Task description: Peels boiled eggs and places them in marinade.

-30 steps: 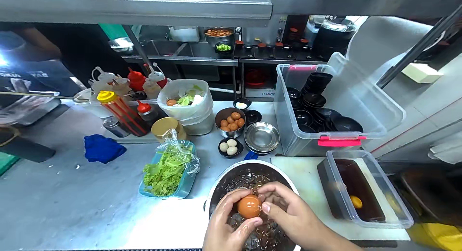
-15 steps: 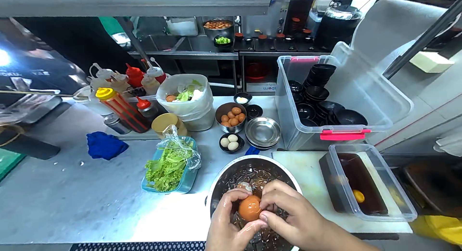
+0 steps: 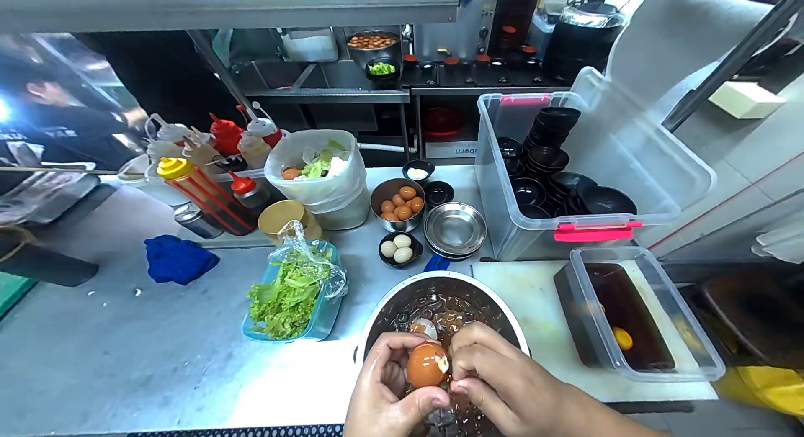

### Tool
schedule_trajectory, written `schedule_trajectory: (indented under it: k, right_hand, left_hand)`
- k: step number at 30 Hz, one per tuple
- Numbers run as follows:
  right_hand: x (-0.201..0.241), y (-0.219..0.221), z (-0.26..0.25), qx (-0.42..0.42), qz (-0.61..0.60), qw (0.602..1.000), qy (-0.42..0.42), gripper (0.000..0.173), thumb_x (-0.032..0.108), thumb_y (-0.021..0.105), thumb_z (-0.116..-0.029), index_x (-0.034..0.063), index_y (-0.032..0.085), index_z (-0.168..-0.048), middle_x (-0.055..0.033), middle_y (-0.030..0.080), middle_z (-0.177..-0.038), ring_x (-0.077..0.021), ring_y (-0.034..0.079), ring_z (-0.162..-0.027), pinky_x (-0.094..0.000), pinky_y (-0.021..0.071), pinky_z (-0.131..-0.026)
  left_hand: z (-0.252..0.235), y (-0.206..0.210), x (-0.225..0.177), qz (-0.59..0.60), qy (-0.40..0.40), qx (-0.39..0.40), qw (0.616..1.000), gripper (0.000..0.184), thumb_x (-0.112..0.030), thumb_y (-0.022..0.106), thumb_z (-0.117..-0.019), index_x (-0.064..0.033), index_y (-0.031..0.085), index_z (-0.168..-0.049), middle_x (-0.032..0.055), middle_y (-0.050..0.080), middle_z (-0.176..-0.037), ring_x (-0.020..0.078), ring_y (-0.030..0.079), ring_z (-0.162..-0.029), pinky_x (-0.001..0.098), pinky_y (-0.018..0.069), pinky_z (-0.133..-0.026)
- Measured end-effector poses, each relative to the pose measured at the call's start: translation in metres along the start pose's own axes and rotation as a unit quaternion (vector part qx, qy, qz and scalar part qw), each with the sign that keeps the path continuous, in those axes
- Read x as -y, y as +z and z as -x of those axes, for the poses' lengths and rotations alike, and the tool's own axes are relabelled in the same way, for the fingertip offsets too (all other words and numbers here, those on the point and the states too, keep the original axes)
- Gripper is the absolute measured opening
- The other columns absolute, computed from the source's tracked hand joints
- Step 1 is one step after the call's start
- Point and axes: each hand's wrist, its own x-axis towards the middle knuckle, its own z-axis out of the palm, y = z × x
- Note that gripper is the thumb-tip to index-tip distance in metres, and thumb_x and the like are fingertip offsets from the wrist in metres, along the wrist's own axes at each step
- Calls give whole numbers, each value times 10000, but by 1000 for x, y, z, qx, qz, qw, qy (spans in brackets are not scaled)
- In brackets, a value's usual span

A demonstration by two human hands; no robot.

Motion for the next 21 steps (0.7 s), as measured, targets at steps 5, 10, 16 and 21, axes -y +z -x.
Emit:
schedule_trajectory:
  k: [5,10,16,21]
  right_hand:
    - [-5,4,3,-21,-29,999,36,74,112,568,-977,53,609,-993,-104,652,-1033,-185,642,-1049,-299,552,-915]
    - [-1,3,-2,-56,-104,982,146,268,216,450,-1096,36,649,-1088,-80,679,-1000,-130,672,-915,-314,588,-830]
    - [1,6,-5,-45,-164,962,213,213,216,619,-1016,45,625,-1144,-84,644,-1093,-119,660,-934,-288,594,-806]
    - [2,10,-5,-70,-151,958,232,163,90,616,-936,50,647,-1091,-69,668,-1042,-110,679,-872,-276,609,-760]
  left_hand:
    - [-3,-6,1,49,4,5,999,547,-240,883,-803,-63,603,-1237,168,672,-1225,228,713,-1027,335,623,-856]
    - [-3,-3,0,27,8,9,1000,580,-187,874,-813,-62,599,-1308,153,673,-1233,239,709,-1045,357,625,-884]
    - [1,1,3,-98,28,5,995,541,-248,886,-808,-79,696,-1286,126,651,-1284,249,668,-1136,364,621,-923]
    - [1,0,4,-145,36,15,989,508,-262,881,-817,-73,712,-1258,130,662,-1268,259,664,-1146,382,614,-946]
